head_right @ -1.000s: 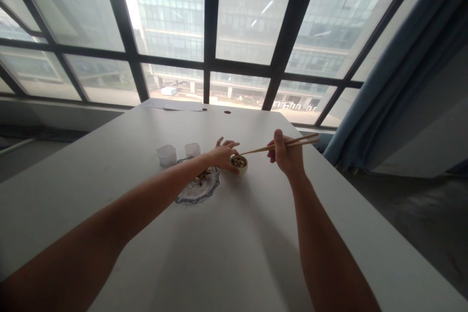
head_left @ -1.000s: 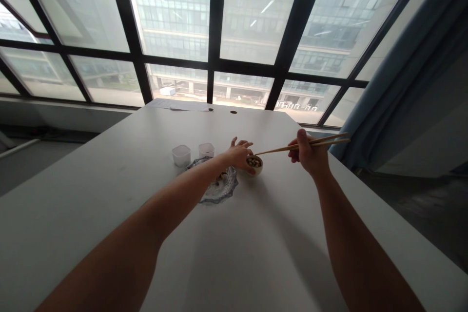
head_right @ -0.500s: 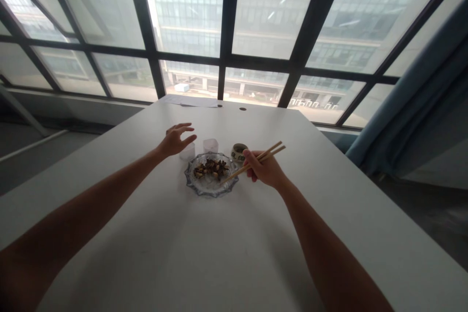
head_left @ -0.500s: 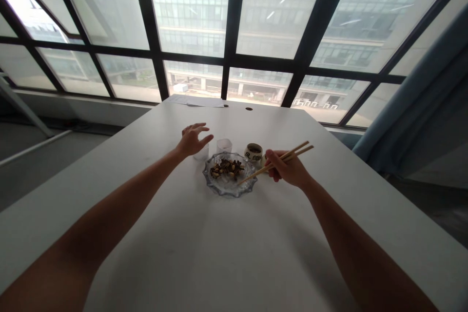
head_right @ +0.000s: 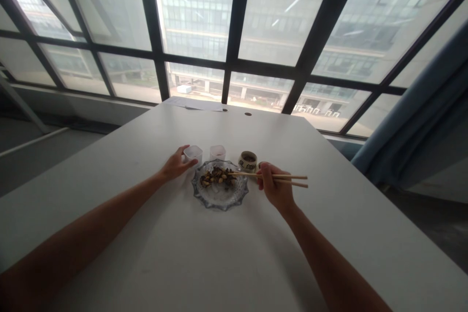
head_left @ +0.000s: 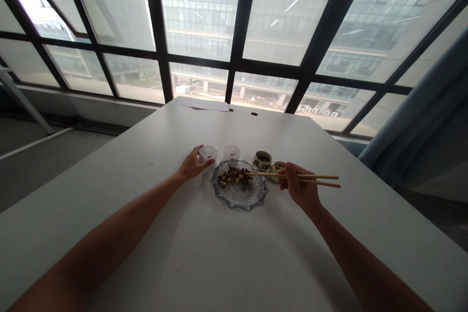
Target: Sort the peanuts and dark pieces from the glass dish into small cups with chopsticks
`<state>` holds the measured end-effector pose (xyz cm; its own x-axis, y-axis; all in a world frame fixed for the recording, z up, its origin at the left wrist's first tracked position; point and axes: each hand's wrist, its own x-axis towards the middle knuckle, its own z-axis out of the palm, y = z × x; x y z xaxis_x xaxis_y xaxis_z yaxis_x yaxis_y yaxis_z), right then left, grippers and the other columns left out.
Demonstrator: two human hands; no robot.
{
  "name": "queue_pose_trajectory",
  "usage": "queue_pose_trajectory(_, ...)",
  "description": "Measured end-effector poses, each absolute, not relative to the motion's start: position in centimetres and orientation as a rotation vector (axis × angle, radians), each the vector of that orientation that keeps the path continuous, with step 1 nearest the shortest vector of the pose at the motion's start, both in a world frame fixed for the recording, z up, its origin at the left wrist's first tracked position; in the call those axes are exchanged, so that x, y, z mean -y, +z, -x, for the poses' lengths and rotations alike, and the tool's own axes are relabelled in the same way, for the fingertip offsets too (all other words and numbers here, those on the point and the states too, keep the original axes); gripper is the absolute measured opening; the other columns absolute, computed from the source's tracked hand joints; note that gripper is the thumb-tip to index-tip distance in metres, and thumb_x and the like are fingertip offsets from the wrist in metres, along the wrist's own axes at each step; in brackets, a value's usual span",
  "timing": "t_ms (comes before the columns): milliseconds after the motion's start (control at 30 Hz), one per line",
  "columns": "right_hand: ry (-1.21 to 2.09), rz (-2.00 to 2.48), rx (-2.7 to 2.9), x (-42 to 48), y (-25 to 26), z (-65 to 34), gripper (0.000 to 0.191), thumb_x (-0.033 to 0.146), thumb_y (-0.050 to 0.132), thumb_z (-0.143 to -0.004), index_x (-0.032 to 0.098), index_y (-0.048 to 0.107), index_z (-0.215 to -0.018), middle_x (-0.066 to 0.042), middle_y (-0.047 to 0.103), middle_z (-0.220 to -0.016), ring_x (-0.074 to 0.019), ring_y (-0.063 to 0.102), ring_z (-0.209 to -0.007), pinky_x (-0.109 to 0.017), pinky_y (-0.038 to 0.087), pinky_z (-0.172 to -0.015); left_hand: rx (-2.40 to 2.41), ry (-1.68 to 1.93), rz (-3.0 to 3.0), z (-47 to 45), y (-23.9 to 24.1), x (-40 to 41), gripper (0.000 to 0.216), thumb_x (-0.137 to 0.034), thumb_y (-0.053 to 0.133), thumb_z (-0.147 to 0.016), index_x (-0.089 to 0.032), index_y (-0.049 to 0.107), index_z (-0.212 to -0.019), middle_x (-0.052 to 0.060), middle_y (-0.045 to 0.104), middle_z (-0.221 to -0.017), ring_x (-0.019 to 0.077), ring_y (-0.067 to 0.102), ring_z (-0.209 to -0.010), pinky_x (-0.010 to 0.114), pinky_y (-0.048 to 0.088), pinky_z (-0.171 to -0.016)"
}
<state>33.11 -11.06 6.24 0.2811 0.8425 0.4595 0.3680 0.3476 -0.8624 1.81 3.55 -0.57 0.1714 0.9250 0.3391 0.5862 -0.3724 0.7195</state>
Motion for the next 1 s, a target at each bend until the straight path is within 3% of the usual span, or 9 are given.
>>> queue_pose_trajectory(233,0.423,1.242,1.495,11.1,5.0,-32.8,0.047,0.065,0.060,-0.086,0.022,0.070,-0.068,-0.002,0.064,-0.052,-0.0147,0.058,-0.041,-0.027,0.047,-0.039,-1.416,1.045,-2.033,-1.7,-0.4,-3.2,0.079,-0.063,0.069,-0.073,-0.014,0.052,-0.132,0.016,0.070,-0.117,0.0296,0.067,-0.108,0.041,0.052,-0.094)
queue_pose_trajectory(433,0.469,1.243,1.261,11.2,4.4,-32.6,0.053,0.071,0.058,-0.083,0.021,0.069,-0.068,-0.002,0.062,-0.048,-0.0142,0.055,-0.035,-0.026,0.044,-0.034,-1.386,1.086,-2.020,-1.6,-0.3,-2.9,0.073,-0.061,0.071,-0.071,-0.016,0.055,-0.126,0.012,0.071,-0.112,0.0280,0.068,-0.102,0.040,0.054,-0.091)
queue_pose_trajectory(700,0.732,1.137,0.756,9.6,2.3,-33.2,0.054,0.072,0.065,-0.076,0.020,0.059,-0.066,0.000,0.058,-0.042,-0.0131,0.052,-0.031,-0.023,0.041,-0.028,-1.271,1.216,-1.973,-1.6,-0.6,-2.8,0.069,-0.050,0.076,-0.067,-0.020,0.054,-0.125,0.008,0.071,-0.117,0.0245,0.067,-0.108,0.040,0.051,-0.100)
queue_pose_trajectory(1000,0.916,1.106,0.590,9.5,1.6,-32.6,0.050,0.067,0.070,-0.075,0.019,0.061,-0.064,0.001,0.058,-0.044,-0.0098,0.052,-0.035,-0.018,0.042,-0.030,-1.243,1.239,-2.007,-1.6,-0.5,-2.6,0.068,-0.046,0.076,-0.066,-0.022,0.052,-0.125,0.008,0.070,-0.119,0.0252,0.066,-0.111,0.042,0.051,-0.101)
